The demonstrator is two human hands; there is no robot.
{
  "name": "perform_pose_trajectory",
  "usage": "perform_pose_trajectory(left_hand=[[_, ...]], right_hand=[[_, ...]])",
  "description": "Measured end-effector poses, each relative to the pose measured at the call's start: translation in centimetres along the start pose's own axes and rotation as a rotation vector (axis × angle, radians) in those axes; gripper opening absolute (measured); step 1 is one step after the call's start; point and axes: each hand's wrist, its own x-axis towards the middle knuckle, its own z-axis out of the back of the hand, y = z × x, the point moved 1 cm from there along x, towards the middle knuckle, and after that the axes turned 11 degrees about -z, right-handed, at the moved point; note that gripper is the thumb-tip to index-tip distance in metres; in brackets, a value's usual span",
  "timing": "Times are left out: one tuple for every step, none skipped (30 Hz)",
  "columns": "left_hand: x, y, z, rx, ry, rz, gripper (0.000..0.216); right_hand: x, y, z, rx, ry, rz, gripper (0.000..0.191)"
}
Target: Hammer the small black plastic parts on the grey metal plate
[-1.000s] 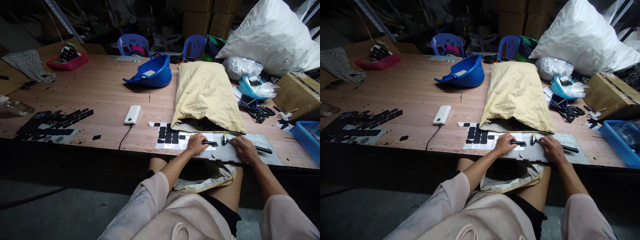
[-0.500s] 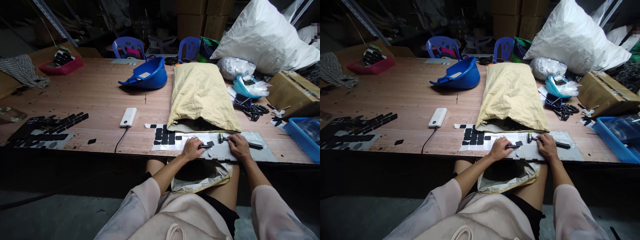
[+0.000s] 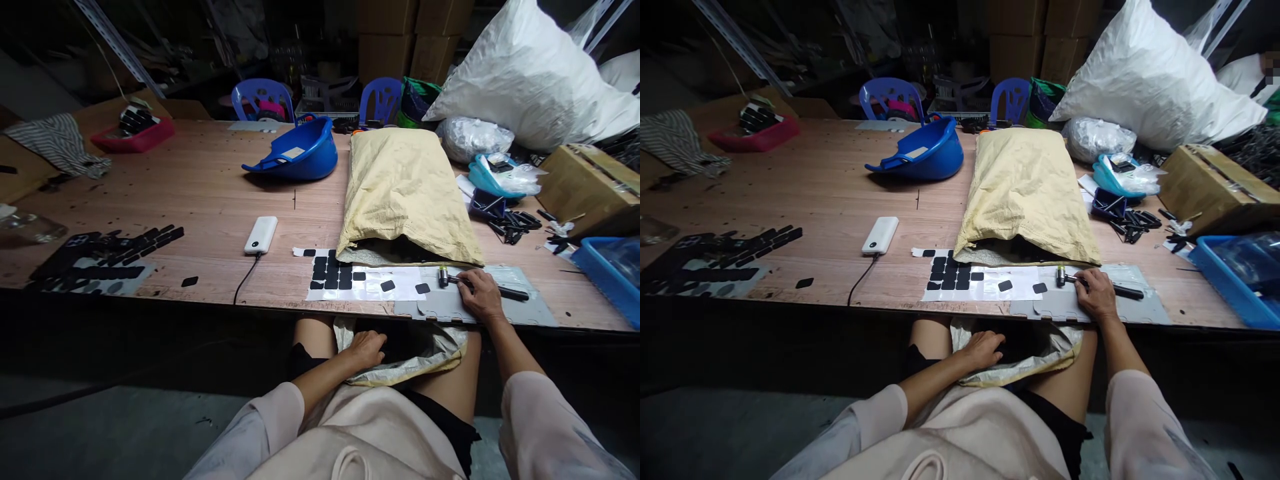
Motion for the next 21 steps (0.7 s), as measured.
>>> perform_pose_trajectory(left_hand=[[-0.1,-0.4,0.4,-0.002,0.018,-0.042,0.036],[-0.2,-1.0,1.1,-0.017,0.022,-0.103,0.037],[-0.2,-1.6,1.9,-0.045,0.016,-0.175,0.036],[-0.1,-2.2,3.0,-0.087,0.004,-0.245,0.032],[0.2,-2.8,4.2,-0.141,-0.017,-0.304,0.027],[0.8,-3.2,5.7,-0.200,-0.053,-0.346,0.023],[1.6,-3.4,7.3,-0.259,-0.107,-0.365,0.020],[2.7,-3.4,9.0,-0.307,-0.188,-0.358,0.019],[4.0,-3.2,10.8,-0.333,-0.294,-0.316,0.020],[5.3,-3.0,12.6,-0.331,-0.404,-0.245,0.022],[6.7,-2.6,14.3,-0.305,-0.504,-0.160,0.024],[8.0,-2.3,15.8,-0.265,-0.599,-0.072,0.025],[9.3,-2.1,17.1,-0.220,-0.680,0.011,0.027],[10.4,-1.9,18.2,-0.183,-0.729,0.085,0.027],[11.4,-1.8,19.1,-0.156,-0.754,0.146,0.027],[12.3,-1.7,19.7,-0.143,-0.751,0.198,0.026],[13.0,-1.7,20.0,-0.140,-0.731,0.242,0.025],[13.6,-1.8,20.2,-0.143,-0.706,0.277,0.025],[14.1,-1.8,20.3,-0.144,-0.688,0.305,0.025],[14.5,-1.9,20.4,-0.140,-0.676,0.326,0.026],[14.8,-1.9,20.4,-0.130,-0.666,0.338,0.027]], right_hand=[[0.0,0.0,0.0,-0.001,0.001,0.000,0.018],[0.0,-0.1,0.0,-0.003,0.001,0.001,0.019],[0.0,-0.1,0.0,-0.005,0.001,0.003,0.019],[0.0,-0.1,0.0,-0.006,0.001,0.005,0.019],[0.0,-0.1,-0.1,-0.006,0.001,0.008,0.019],[0.0,-0.1,-0.1,-0.005,0.000,0.009,0.019],[-0.1,0.0,-0.1,-0.004,-0.001,0.008,0.018],[-0.1,0.0,-0.1,-0.002,-0.002,0.005,0.018],[-0.1,0.0,-0.1,0.000,-0.005,0.002,0.018],[-0.1,0.1,-0.1,0.002,-0.008,-0.001,0.017],[-0.1,0.2,-0.1,0.003,-0.012,-0.003,0.018],[-0.2,0.2,-0.1,0.004,-0.015,-0.001,0.018],[-0.2,0.2,-0.1,0.006,-0.019,0.001,0.018],[-0.2,0.3,-0.1,0.008,-0.022,0.005,0.018],[-0.2,0.3,-0.1,0.011,-0.022,0.008,0.018],[-0.2,0.3,-0.1,0.015,-0.021,0.009,0.018],[-0.2,0.3,-0.1,0.019,-0.020,0.010,0.017],[-0.2,0.4,0.0,0.022,-0.017,0.010,0.017],[-0.2,0.4,0.0,0.025,-0.013,0.010,0.016],[-0.2,0.4,0.0,0.027,-0.009,0.010,0.016],[-0.2,0.5,0.1,0.028,-0.004,0.009,0.016]])
